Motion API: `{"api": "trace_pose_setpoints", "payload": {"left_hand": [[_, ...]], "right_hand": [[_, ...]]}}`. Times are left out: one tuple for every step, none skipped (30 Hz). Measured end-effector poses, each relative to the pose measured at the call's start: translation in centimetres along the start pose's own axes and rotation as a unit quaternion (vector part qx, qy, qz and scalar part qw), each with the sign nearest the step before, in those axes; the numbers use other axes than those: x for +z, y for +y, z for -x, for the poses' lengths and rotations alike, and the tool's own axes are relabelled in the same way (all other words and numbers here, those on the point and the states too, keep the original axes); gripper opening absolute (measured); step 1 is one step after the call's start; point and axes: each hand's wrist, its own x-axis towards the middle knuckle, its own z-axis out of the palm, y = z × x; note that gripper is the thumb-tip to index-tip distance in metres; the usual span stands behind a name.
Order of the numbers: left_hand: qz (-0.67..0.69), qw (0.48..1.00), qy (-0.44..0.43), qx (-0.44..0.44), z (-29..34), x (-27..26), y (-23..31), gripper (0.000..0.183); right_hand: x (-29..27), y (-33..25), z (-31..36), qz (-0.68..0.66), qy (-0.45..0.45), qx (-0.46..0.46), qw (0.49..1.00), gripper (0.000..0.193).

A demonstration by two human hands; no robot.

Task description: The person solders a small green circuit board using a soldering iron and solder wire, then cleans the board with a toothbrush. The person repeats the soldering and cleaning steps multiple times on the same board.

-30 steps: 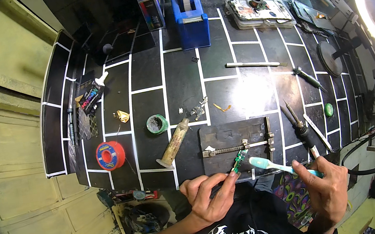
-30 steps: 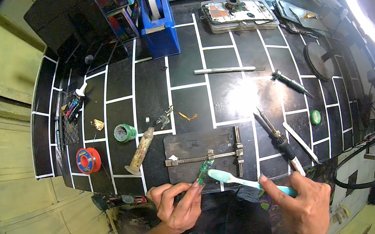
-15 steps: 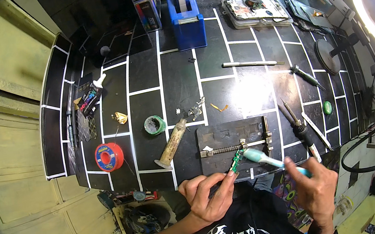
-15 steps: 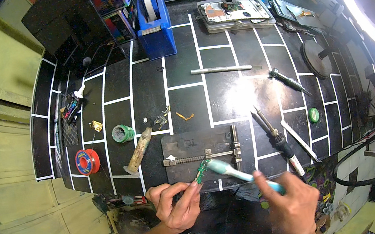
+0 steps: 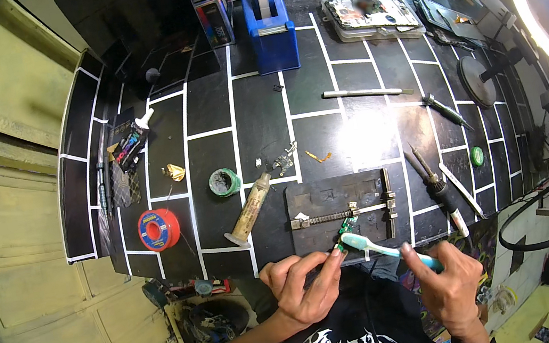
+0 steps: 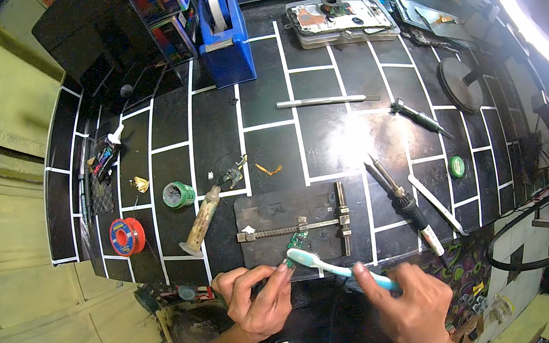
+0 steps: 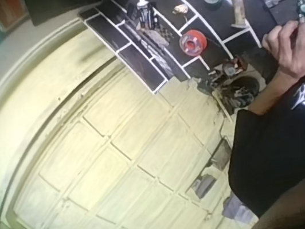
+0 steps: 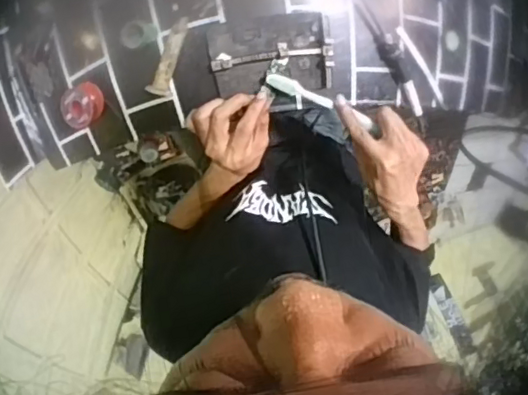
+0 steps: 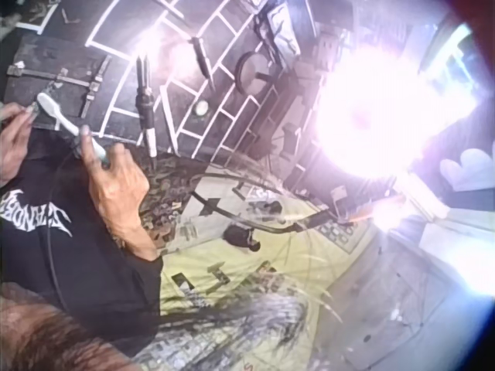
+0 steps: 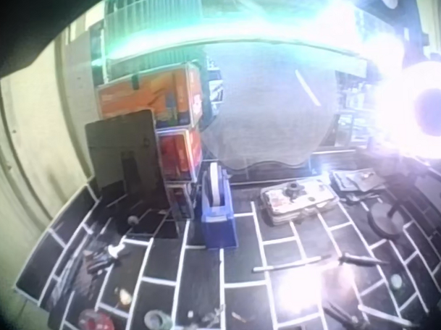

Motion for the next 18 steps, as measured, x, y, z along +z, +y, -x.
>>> {"api": "trace_pose_setpoints", "payload": {"left_hand": [[0.003,1.0,0.002,0.003,0.2,0.11,-0.18,0.04],[0.005,1.0,0.004,0.007,0.33,0.19,-0.29,0.04],[0.005,1.0,0.004,0.006,0.4,0.21,-0.32,0.04],[0.005,1.0,0.004,0.004,0.46,0.23,-0.32,0.04],[0.005,1.0,0.004,0.003,0.48,0.23,-0.32,0.04],[0.005,1.0,0.002,-0.001,0.34,0.17,-0.19,0.039],[0.006,1.0,0.0,-0.005,0.08,0.02,0.02,0.037],[0.007,1.0,-0.002,-0.01,-0.08,-0.04,0.16,0.036],[0.006,1.0,-0.001,-0.01,-0.12,-0.07,0.15,0.036],[0.005,1.0,-0.001,-0.01,-0.14,-0.1,0.15,0.037],[0.004,1.0,-0.001,-0.01,-0.15,-0.12,0.15,0.037],[0.002,1.0,0.0,-0.007,-0.14,-0.09,0.14,0.037],[-0.001,1.0,0.001,-0.005,-0.12,-0.04,0.11,0.037],[-0.003,1.0,0.002,-0.002,-0.09,0.02,0.08,0.037],[-0.002,1.0,0.005,-0.005,-0.06,0.08,0.09,0.037],[0.0,1.0,0.008,-0.007,-0.01,0.15,0.11,0.036],[0.002,1.0,0.01,-0.008,0.0,0.19,0.14,0.036],[0.001,1.0,0.01,-0.008,-0.02,0.16,0.13,0.036]], "right_hand": [[0.25,0.12,-0.11,0.004,-0.004,0.017,1.0,0.056],[0.33,0.21,-0.14,0.007,-0.008,0.035,0.999,0.056],[0.11,0.35,-0.11,0.02,0.014,0.041,0.999,0.055],[-0.07,0.35,-0.03,0.007,0.008,0.035,0.999,0.055],[-0.23,0.31,0.1,-0.007,0.001,0.028,1.0,0.055],[-0.32,0.31,0.26,-0.019,-0.005,0.024,1.0,0.055],[0.01,0.21,0.22,-0.019,-0.013,-0.012,1.0,0.055],[0.28,0.02,0.03,-0.035,-0.035,-0.007,0.999,0.056],[0.32,0.15,0.04,-0.017,-0.033,0.015,0.999,0.057],[0.32,0.26,0.07,0.0,-0.03,0.038,0.999,0.057],[0.2,0.18,0.09,0.005,-0.01,0.038,0.999,0.057],[-0.02,0.11,0.11,0.01,0.01,0.038,0.999,0.057],[-0.13,0.06,0.11,0.014,0.03,0.038,0.999,0.057],[-0.03,-0.02,0.03,0.002,0.009,0.021,1.0,0.058],[0.11,-0.16,-0.05,-0.01,-0.012,0.006,1.0,0.058],[0.23,-0.22,-0.08,-0.021,-0.033,-0.01,0.999,0.059],[0.31,-0.14,0.0,-0.028,-0.024,0.024,0.999,0.06],[0.23,-0.02,-0.03,-0.011,-0.002,0.032,0.999,0.06]]}}
